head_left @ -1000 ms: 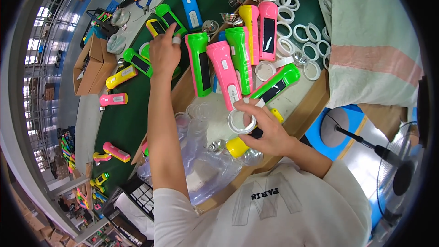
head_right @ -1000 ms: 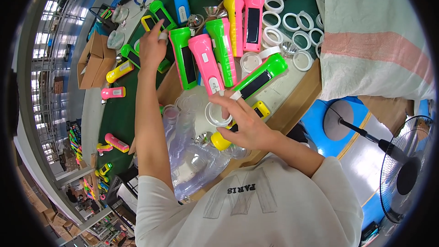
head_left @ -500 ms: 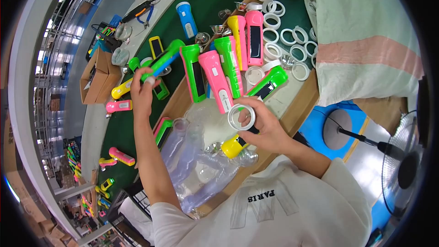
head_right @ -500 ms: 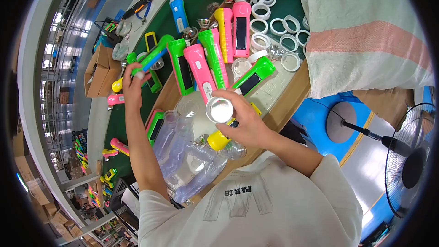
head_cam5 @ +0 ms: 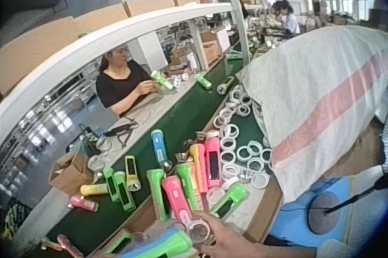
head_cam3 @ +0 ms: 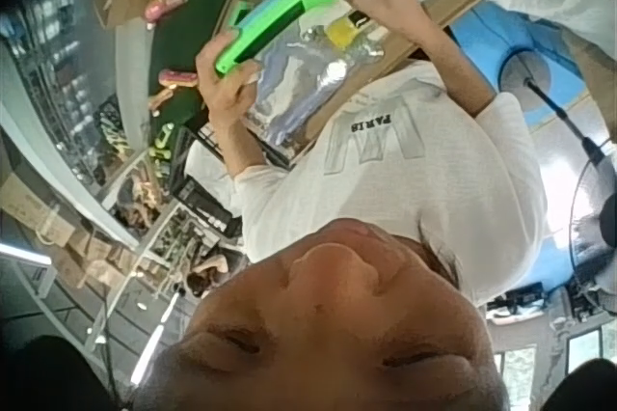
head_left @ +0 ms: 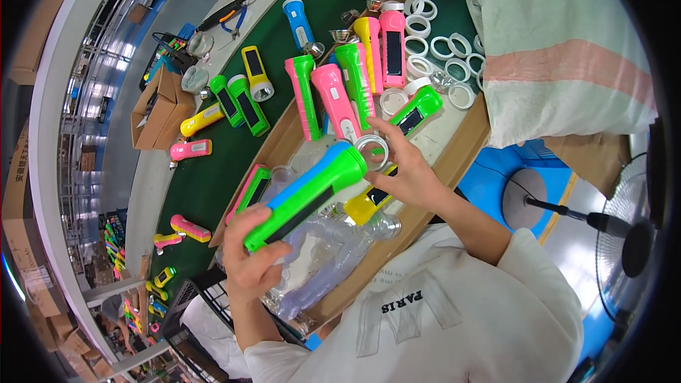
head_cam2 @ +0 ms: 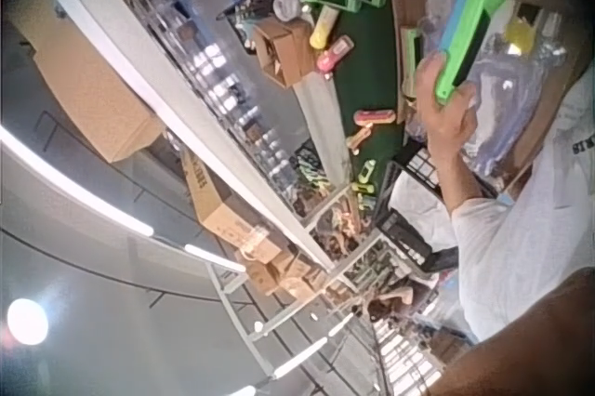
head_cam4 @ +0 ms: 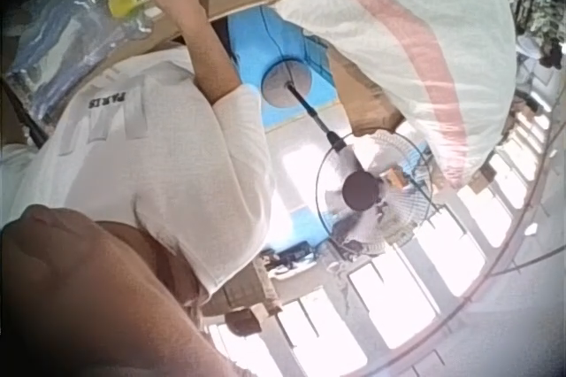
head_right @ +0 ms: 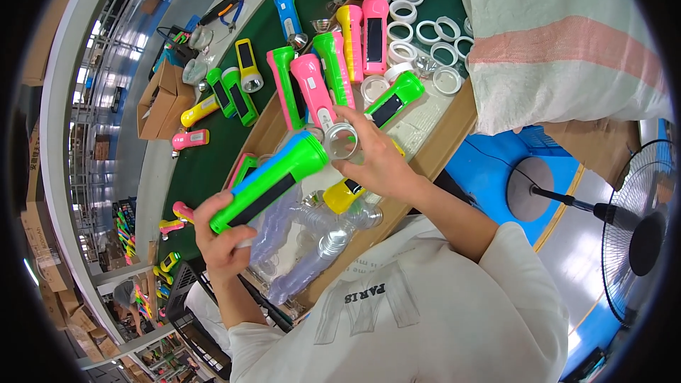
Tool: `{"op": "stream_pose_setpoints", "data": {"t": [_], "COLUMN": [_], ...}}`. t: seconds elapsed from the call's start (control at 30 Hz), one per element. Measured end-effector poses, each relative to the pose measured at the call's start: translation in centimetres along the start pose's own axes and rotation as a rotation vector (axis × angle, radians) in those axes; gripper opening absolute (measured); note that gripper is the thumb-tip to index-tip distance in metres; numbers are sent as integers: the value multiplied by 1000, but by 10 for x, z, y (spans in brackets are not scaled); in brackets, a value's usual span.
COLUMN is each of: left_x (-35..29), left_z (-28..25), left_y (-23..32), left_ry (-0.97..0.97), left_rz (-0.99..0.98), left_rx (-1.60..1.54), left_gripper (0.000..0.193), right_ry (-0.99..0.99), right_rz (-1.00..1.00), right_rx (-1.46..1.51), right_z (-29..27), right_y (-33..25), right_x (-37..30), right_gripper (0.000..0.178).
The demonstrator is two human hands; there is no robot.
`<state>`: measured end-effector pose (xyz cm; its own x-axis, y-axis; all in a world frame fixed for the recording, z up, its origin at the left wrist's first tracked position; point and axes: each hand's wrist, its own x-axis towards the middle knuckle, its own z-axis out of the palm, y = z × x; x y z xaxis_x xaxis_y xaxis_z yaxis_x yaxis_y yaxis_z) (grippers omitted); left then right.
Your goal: Assembling components of colorful solar-powered flashlights at a production line workstation.
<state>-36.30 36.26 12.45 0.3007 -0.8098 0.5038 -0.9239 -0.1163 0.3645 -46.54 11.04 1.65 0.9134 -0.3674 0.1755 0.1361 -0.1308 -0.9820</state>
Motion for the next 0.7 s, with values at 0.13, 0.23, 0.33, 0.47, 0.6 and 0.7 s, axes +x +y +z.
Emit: {"op": "stream_pose_setpoints", "data": {"t": [0.13,0.23,0.33,0.47,0.6,0.7], "left_x": [-2,-5,-16,-28,-26,-26], "left_z": [0,1,1,-8,0,1], "left_y": [12,20,16,19,16,14], "left_ry": [-103,-123,-65,112,170,189], "left_rz": [121,92,-96,-471,-548,-534], "left_rx": [-75,-114,-197,-392,-475,-472], "left_gripper": [25,26,26,24,22,22], "right_ry": [-82,-84,-90,-168,-216,-216], "right_rz": [103,-45,-169,-66,-32,-106], "right_rx": [-18,-52,-165,-92,56,55], "right_z": [-2,-3,-4,-15,-22,-28], "right_y": [1,4,10,-2,1,-11], "right_x": [-5,-9,-10,-13,-19,-17], "right_gripper": [78,72,64,58,57,55]}}
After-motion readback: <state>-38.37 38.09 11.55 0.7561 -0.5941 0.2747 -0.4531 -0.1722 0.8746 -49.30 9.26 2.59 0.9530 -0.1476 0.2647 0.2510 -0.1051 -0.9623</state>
